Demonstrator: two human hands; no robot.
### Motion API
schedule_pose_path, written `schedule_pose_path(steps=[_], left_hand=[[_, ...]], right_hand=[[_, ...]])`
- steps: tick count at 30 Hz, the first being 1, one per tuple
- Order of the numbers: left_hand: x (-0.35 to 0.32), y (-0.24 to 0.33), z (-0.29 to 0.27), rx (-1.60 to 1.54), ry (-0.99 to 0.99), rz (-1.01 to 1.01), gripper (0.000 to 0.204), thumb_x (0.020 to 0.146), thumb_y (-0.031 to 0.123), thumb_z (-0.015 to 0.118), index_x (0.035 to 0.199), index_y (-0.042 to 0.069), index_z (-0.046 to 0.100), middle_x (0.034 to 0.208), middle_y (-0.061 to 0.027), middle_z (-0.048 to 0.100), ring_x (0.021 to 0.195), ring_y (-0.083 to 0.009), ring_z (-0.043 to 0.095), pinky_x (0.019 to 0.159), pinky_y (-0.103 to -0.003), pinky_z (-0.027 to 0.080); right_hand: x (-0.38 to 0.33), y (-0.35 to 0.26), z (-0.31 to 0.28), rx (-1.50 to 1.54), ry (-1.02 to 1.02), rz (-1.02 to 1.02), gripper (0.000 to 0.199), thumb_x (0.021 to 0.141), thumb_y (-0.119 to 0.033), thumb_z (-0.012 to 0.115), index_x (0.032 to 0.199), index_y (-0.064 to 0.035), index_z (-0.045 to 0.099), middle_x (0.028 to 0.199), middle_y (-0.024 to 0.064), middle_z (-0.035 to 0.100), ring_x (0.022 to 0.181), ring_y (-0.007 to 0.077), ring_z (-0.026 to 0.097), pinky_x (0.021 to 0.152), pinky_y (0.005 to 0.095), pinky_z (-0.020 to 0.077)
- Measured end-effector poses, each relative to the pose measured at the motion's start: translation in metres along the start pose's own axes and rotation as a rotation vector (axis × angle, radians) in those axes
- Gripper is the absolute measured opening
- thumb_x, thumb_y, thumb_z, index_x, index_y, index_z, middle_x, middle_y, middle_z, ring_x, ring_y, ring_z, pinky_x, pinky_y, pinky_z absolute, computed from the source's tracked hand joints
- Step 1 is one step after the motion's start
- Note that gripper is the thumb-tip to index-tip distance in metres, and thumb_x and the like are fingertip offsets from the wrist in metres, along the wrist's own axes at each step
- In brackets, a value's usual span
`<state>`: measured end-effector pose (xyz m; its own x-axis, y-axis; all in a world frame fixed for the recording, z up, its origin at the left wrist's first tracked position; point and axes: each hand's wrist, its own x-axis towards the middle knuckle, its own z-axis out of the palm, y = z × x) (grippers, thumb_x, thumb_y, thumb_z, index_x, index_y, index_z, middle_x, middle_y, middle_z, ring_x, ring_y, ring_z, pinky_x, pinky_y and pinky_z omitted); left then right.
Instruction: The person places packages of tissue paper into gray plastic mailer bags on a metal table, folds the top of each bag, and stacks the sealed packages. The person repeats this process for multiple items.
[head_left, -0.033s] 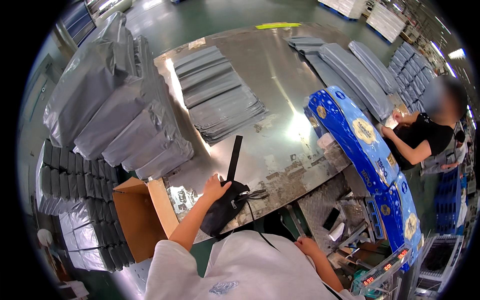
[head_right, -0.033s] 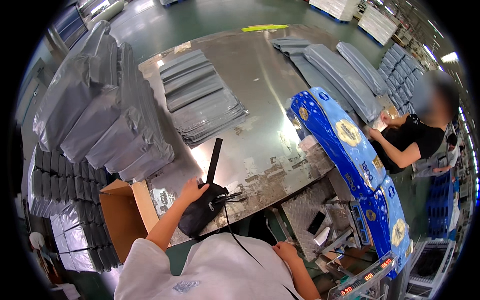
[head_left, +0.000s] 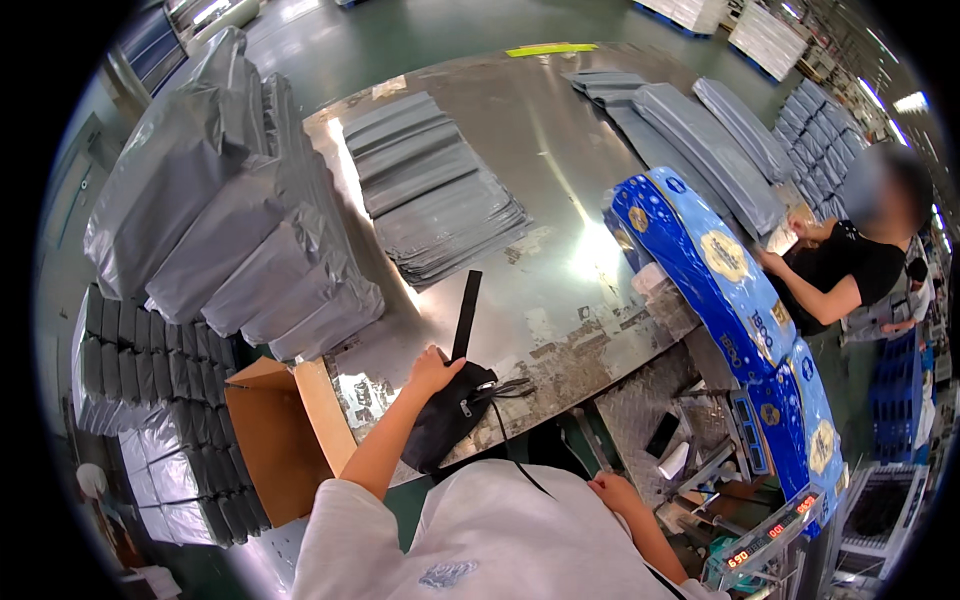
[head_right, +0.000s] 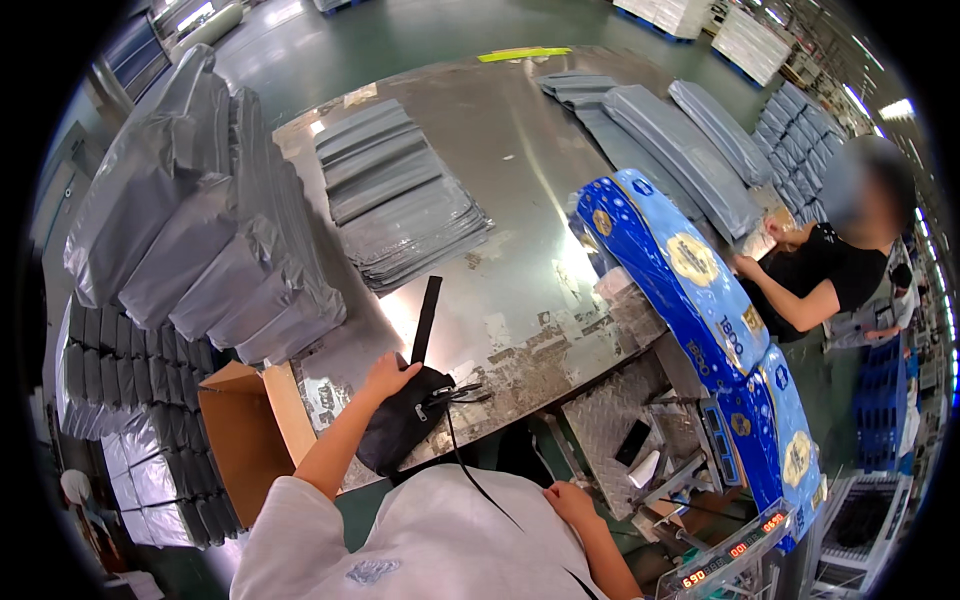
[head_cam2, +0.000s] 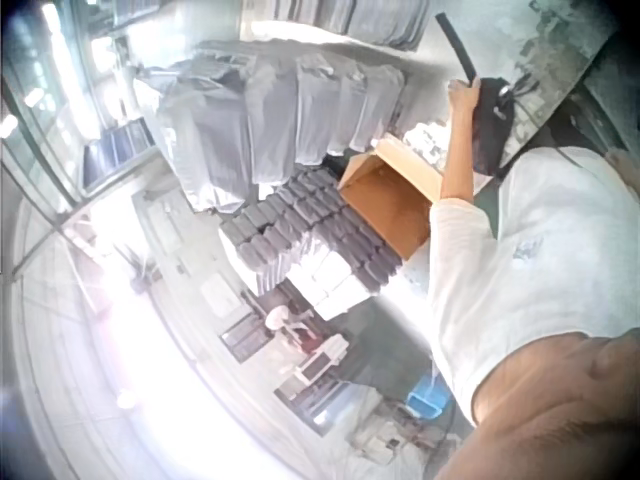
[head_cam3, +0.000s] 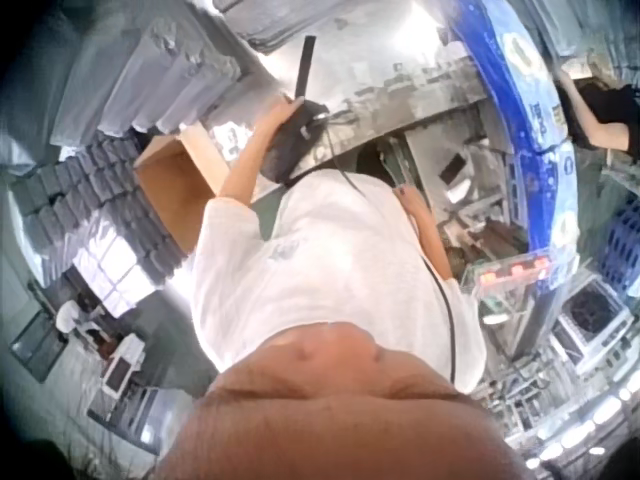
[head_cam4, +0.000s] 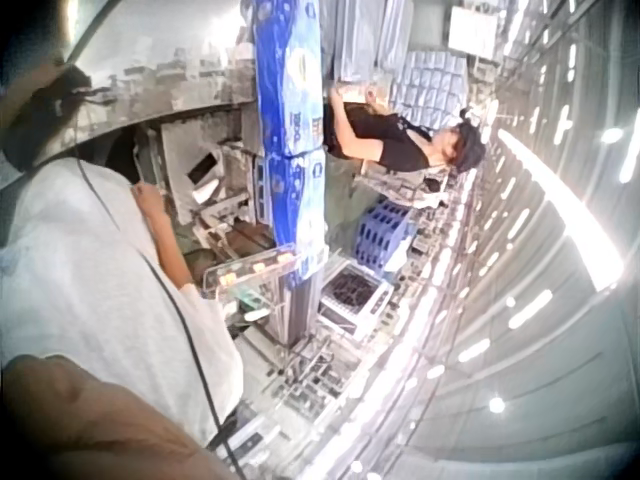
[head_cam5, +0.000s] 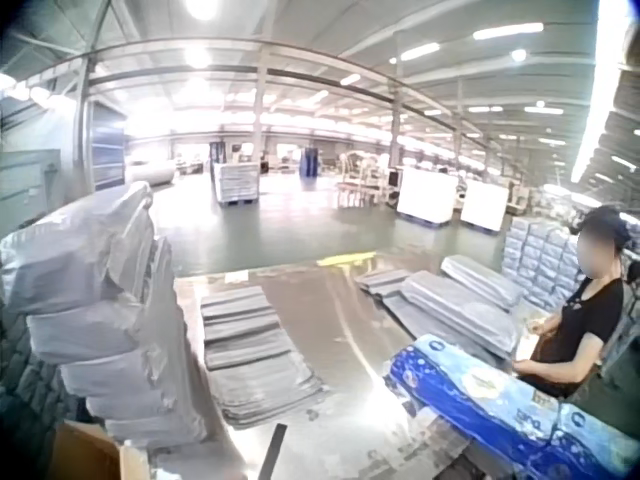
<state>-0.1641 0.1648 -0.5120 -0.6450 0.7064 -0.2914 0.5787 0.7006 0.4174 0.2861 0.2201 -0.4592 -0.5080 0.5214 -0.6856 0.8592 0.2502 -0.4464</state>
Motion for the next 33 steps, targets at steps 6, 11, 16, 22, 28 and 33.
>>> schedule_pose_path(steps=[6,11,16,22,28,33], left_hand=[[0.028,0.031,0.019,0.13,-0.269,-0.017,0.059,0.073,0.041,0.062,0.105,-0.006,0.049,0.095,-0.0225,0.061,0.087,-0.0384,0.06,0.08,-0.043,0.046],[0.015,-0.059,0.014,-0.141,-0.577,-0.129,0.061,0.083,0.052,0.047,0.096,-0.005,0.063,0.097,-0.021,0.062,0.086,-0.0307,0.06,0.076,-0.038,0.046],[-0.085,-0.103,-0.112,-0.774,-0.556,-0.687,0.07,0.083,0.062,0.042,0.112,0.0,0.056,0.105,-0.014,0.06,0.092,-0.0256,0.058,0.082,-0.036,0.045],[-0.187,-0.118,-0.14,-0.599,-0.328,-0.785,0.072,0.081,0.064,0.044,0.098,-0.004,0.061,0.089,-0.0135,0.061,0.081,-0.0219,0.059,0.075,-0.035,0.047],[-0.218,-0.052,-0.16,-0.549,-0.186,-0.664,0.053,0.085,0.048,0.053,0.081,-0.004,0.064,0.062,-0.0007,0.053,0.053,-0.009,0.045,0.049,-0.026,0.037],[-0.244,-0.047,-0.144,-0.594,-0.256,-0.459,0.031,0.088,0.028,0.056,0.074,0.001,0.064,0.054,0.0087,0.04,0.048,-0.002,0.033,0.043,-0.022,0.024]], right_hand=[[-0.014,0.006,0.02,0.43,0.323,-0.023,0.019,0.083,-0.023,0.054,0.086,-0.0053,0.061,0.079,0.0124,0.062,0.076,0.0276,0.06,0.067,0.0341,0.0466],[-0.053,0.08,0.067,0.289,0.518,0.233,0.021,0.085,-0.022,0.049,0.085,-0.005,0.061,0.083,0.016,0.062,0.079,0.0303,0.06,0.069,0.0358,0.0463],[-0.094,0.153,0.102,0.629,0.252,0.18,0.023,0.08,-0.019,0.056,0.097,-0.0041,0.056,0.085,0.0113,0.057,0.083,0.0238,0.056,0.073,0.0325,0.0439],[-0.083,-0.009,-0.041,0.932,0.207,-0.178,0.049,0.073,-0.004,0.061,0.12,-0.0067,0.046,0.093,0.0006,0.049,0.082,0.0109,0.049,0.074,0.0239,0.0401],[-0.105,-0.128,-0.172,0.8,-0.283,-0.712,0.022,0.084,-0.012,0.056,0.1,0.0043,0.057,0.07,0.0045,0.053,0.063,0.0119,0.052,0.061,0.0229,0.0421],[-0.087,-0.211,-0.217,0.856,0.189,-0.942,0.03,0.09,-0.023,0.05,0.089,0.0049,0.06,0.064,0.0064,0.055,0.059,0.0119,0.053,0.055,0.0234,0.0417]])
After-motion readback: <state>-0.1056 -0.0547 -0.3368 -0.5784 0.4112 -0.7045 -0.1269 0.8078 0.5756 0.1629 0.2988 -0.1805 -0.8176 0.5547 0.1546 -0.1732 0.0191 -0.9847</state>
